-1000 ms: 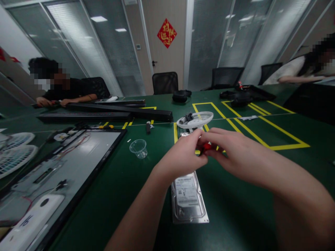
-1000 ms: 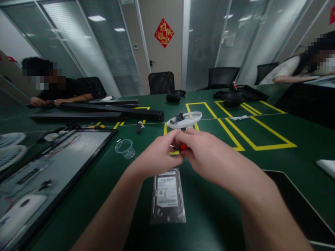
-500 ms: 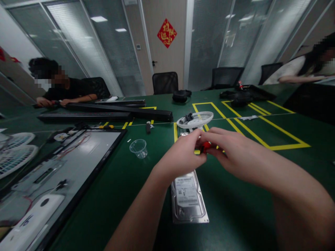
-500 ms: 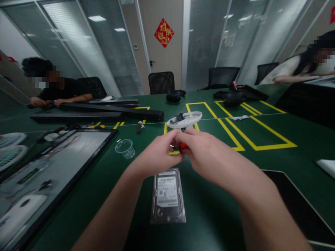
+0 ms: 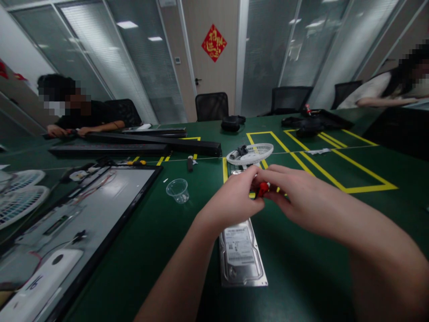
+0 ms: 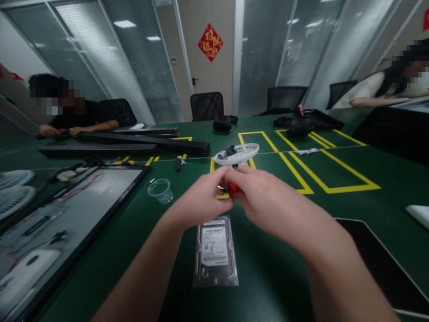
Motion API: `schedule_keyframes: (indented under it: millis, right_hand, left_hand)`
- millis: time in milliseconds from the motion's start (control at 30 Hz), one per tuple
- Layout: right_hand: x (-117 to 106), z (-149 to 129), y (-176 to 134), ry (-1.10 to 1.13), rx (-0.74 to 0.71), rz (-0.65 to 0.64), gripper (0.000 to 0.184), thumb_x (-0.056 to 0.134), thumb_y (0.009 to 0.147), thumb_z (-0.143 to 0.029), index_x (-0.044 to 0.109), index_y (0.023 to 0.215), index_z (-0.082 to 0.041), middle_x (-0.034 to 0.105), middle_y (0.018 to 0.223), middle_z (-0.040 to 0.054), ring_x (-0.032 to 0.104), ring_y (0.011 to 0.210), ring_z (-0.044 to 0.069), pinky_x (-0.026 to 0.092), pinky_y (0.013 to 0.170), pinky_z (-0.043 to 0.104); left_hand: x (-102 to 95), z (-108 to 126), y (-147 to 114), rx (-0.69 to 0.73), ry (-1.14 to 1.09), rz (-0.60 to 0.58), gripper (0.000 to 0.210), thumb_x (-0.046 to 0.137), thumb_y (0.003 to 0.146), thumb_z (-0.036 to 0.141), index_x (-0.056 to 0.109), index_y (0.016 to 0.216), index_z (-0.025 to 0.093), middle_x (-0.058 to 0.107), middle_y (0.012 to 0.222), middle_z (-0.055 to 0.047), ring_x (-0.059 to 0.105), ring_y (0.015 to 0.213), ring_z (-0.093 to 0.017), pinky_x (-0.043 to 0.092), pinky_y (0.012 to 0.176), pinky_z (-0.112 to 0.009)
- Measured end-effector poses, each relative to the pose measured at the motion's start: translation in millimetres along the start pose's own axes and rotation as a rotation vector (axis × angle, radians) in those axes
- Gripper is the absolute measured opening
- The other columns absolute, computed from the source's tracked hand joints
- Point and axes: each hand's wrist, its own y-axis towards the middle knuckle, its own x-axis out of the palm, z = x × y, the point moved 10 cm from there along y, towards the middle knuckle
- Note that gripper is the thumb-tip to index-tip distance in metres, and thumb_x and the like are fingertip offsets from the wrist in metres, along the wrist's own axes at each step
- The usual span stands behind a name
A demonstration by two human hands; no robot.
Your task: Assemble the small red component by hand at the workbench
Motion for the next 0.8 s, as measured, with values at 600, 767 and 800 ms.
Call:
schedule_keyframes:
  millis: [600,767,800]
  right_hand:
    - [-0.3,-1.9,2.1,0.02,-0.013,-0.001,0.031,0.055,0.091,0.0,0.072,0.104,-0.023,0.073,0.113,0.0071,0.069,0.096,0.023,0.049,0.082,0.035]
    - [2.5,9.1,1.6,-0.047,0.106,-0.021,0.013,0.063,0.1,-0.021,0.075,0.106,-0.022,0.077,0.102,0.0078,0.07,0.086,0.026,0.046,0.071,0.036]
    - [2.0,10.0,1.3,-0.053,0.12,-0.02,0.012,0.065,0.1,-0.024,0.075,0.107,-0.022,0.078,0.101,0.0076,0.07,0.085,0.026,0.046,0.07,0.036]
  left_hand:
    - [1.0,0.1,0.6,-0.013,0.009,-0.002,0.026,0.068,0.084,0.011,0.062,0.107,0.02,0.076,0.109,-0.008,0.073,0.102,-0.026,0.057,0.086,-0.037]
    - [3.4,-1.4,0.7,-0.026,-0.034,-0.029,0.028,0.069,0.082,0.013,0.062,0.108,0.019,0.076,0.109,-0.008,0.073,0.099,-0.024,0.057,0.083,-0.035]
    - [3.6,-1.7,0.7,-0.023,-0.036,-0.032,0.028,0.068,0.082,0.012,0.061,0.108,0.019,0.075,0.108,-0.008,0.073,0.097,-0.024,0.057,0.083,-0.035]
